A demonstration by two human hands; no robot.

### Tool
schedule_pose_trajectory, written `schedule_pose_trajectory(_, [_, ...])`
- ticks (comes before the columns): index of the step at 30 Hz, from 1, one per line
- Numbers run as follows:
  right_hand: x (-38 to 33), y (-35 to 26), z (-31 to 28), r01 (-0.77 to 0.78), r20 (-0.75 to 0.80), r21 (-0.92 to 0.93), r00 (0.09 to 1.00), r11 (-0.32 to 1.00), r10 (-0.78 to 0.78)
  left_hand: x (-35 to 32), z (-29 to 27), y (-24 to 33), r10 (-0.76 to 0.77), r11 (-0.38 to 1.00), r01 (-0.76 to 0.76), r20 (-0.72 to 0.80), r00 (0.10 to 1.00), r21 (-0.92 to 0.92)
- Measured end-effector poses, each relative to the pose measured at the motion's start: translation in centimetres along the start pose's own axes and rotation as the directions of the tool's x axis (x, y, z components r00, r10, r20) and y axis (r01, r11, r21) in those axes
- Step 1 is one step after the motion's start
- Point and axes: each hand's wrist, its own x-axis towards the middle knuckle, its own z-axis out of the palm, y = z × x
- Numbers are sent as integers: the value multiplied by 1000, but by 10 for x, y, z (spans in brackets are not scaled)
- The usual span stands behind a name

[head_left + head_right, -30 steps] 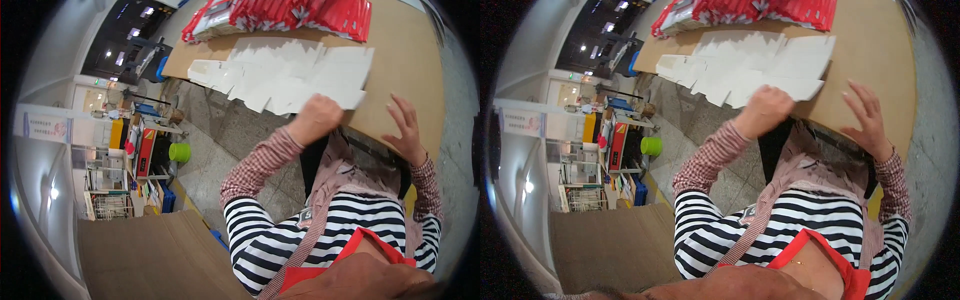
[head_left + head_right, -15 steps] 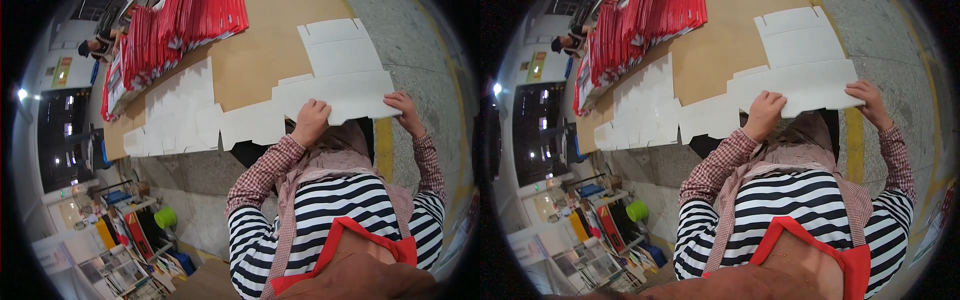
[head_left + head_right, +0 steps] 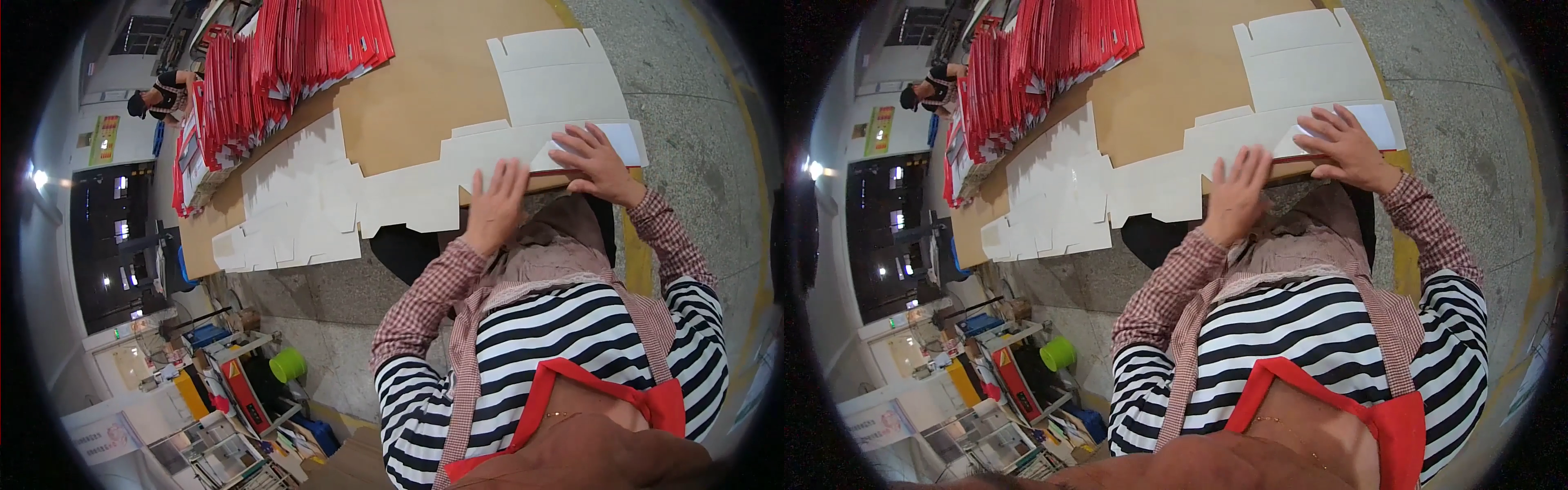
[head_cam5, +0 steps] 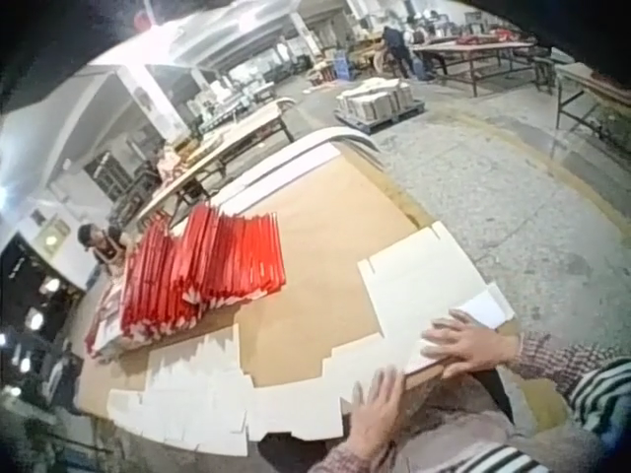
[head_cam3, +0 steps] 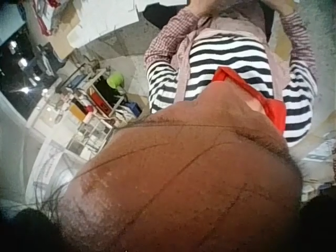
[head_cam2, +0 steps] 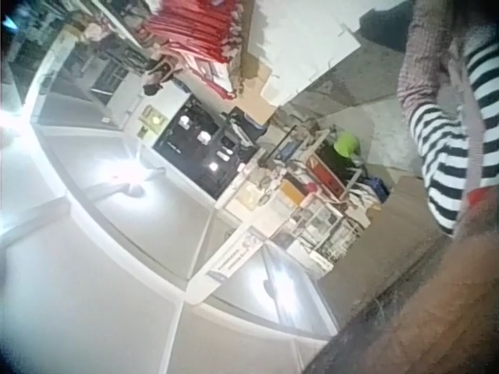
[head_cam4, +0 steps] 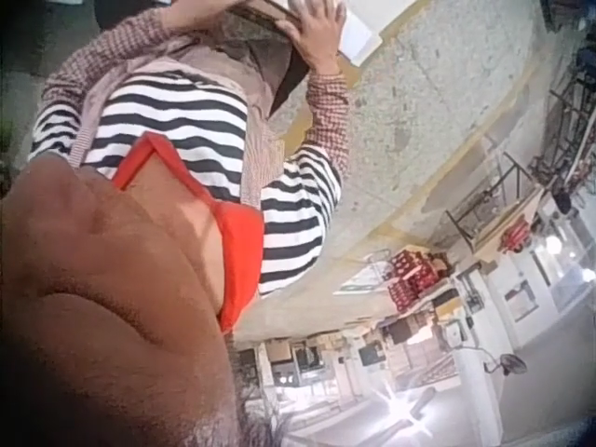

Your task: The recorder sits at a table and assembles paper folders by folding pre-cut flaps.

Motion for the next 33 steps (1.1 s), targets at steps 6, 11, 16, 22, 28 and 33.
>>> schedule_pose_trajectory(6, [-1,2,-5,-26,40,112,999,993,22,-2,11,-53,-541,782,468,-77,837,-412])
schedule_pose_trajectory(11, [2,-1,-9,-8,72,69,997,998,3,5,40,3,-97,995,97,-142,985,-7])
schedule_pose_trajectory(16, [-66,11,25,-119,-475,861,162,495,865,17,22,22,-46,991,68,180,983,-119])
schedule_pose_trajectory(22, [-49,9,22,122,-307,951,479,284,823,48,37,59,201,875,-119,130,971,-469])
schedule_pose_trajectory(28, [36,-26,-23,-11,5,18,1000,1000,11,15,28,58,-90,942,158,229,969,-297])
schedule_pose_trajectory(33, [36,-12,-26,73,-147,222,988,972,-40,-28,-24,-42,-155,987,144,201,967,71])
